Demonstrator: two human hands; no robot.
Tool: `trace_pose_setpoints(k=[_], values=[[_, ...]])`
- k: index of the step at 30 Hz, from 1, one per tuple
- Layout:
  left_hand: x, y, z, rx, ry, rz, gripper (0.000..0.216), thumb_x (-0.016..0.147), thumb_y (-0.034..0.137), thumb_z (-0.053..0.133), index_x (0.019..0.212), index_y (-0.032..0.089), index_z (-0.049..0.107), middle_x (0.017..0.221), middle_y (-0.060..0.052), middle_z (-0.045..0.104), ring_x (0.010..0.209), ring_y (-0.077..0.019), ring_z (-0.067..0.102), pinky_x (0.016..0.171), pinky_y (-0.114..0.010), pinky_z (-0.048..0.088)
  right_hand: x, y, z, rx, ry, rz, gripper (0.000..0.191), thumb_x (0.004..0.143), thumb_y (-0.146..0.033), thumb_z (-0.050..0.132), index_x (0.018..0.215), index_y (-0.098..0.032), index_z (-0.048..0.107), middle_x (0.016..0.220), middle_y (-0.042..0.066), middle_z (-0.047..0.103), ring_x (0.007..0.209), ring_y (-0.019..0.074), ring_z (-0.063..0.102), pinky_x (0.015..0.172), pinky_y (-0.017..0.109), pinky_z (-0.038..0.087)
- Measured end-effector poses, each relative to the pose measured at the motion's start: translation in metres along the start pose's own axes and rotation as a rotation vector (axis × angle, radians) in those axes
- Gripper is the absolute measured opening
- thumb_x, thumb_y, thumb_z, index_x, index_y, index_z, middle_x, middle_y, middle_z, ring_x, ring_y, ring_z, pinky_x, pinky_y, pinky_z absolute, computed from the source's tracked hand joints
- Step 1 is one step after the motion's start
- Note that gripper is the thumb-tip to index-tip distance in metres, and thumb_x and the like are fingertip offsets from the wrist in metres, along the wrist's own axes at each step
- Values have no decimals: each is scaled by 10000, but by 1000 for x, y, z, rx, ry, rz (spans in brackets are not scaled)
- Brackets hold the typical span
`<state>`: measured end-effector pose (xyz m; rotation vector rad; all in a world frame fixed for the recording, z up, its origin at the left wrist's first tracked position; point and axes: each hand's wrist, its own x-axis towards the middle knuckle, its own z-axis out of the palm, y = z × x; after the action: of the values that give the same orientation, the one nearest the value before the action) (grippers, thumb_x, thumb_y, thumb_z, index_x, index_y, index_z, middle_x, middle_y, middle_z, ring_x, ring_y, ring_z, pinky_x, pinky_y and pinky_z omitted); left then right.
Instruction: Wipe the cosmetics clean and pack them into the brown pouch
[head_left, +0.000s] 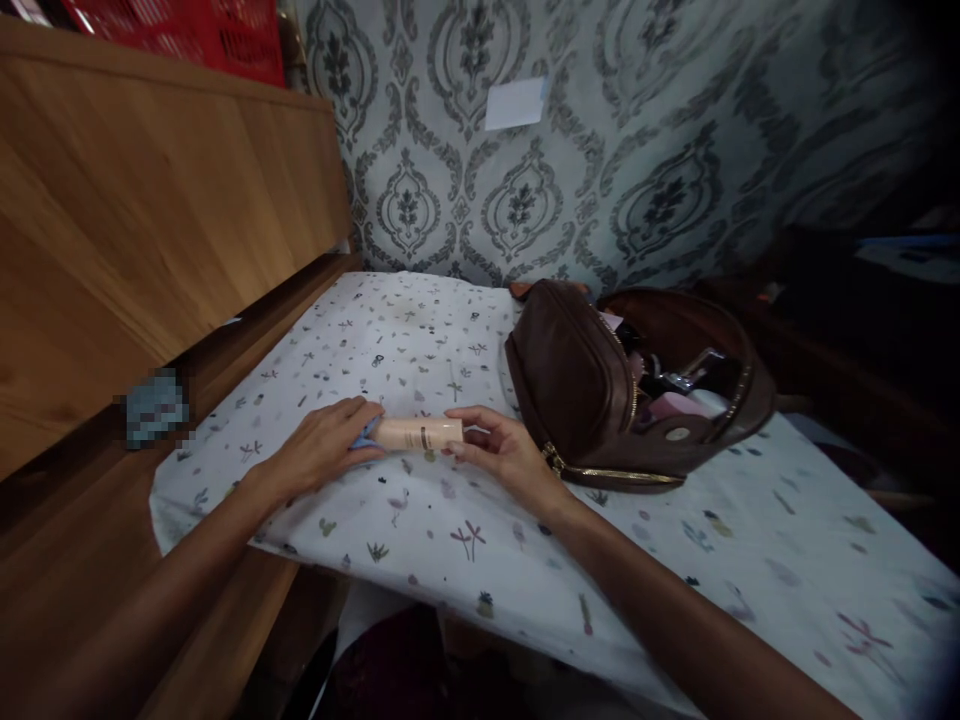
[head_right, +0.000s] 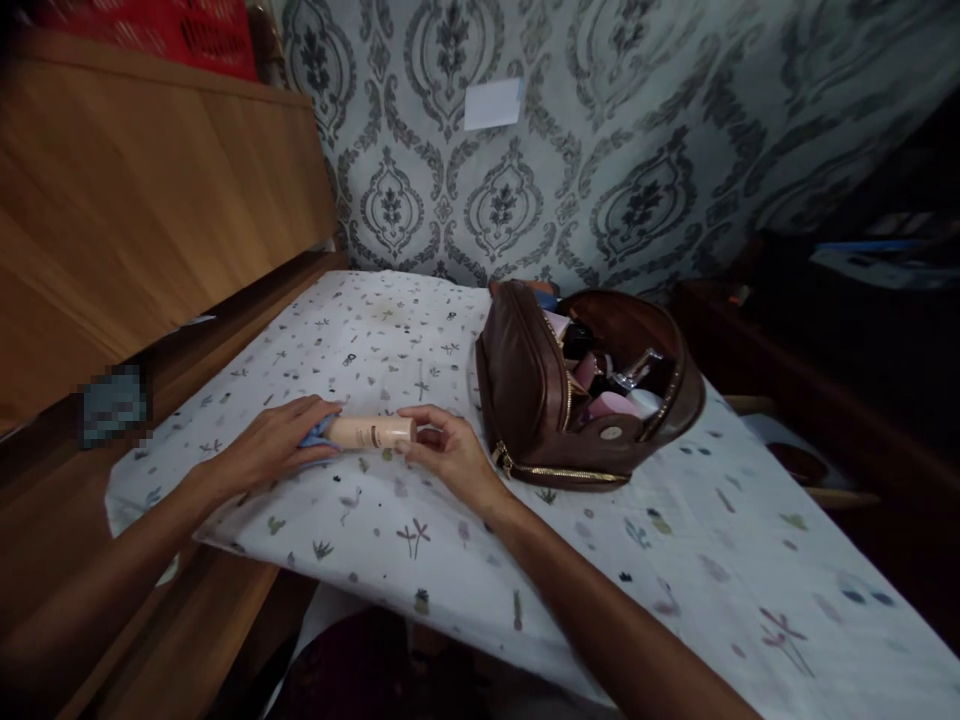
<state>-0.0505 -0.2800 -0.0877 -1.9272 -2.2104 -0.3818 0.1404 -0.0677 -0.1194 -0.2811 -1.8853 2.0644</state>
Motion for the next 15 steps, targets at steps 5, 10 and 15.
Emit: trace_pose_setpoints(k=[5, 10, 15], values=[[1, 6, 5, 205, 123, 86, 244, 1024, 381, 493, 1141, 186, 582, 1015, -76, 671, 889, -229, 666, 697, -322, 532, 4, 2, 0, 93, 53, 55, 485, 663, -438, 893, 1045, -215, 696, 936, 20, 713, 772, 153, 701, 701, 282, 560], [11, 10, 4, 256, 198, 209, 165, 1026, 275, 488, 1095, 182, 606, 969, -65, 708, 837, -212, 682, 680, -326, 563, 7, 2, -4, 162, 116, 90, 468, 639, -442, 905, 992, -210, 704, 869, 4, 704, 692, 126, 663, 693, 277, 545], [39, 32, -3, 36, 371, 238, 183, 1035, 201, 454, 1141, 189, 602, 995, -70, 735, 890, -181, 711, 745, -302, 593, 3, -2, -5, 120, 94, 38, 452, 676, -390, 887, 1050, -222, 698, 853, -11, 683, 697, 123, 640, 670, 269, 522]])
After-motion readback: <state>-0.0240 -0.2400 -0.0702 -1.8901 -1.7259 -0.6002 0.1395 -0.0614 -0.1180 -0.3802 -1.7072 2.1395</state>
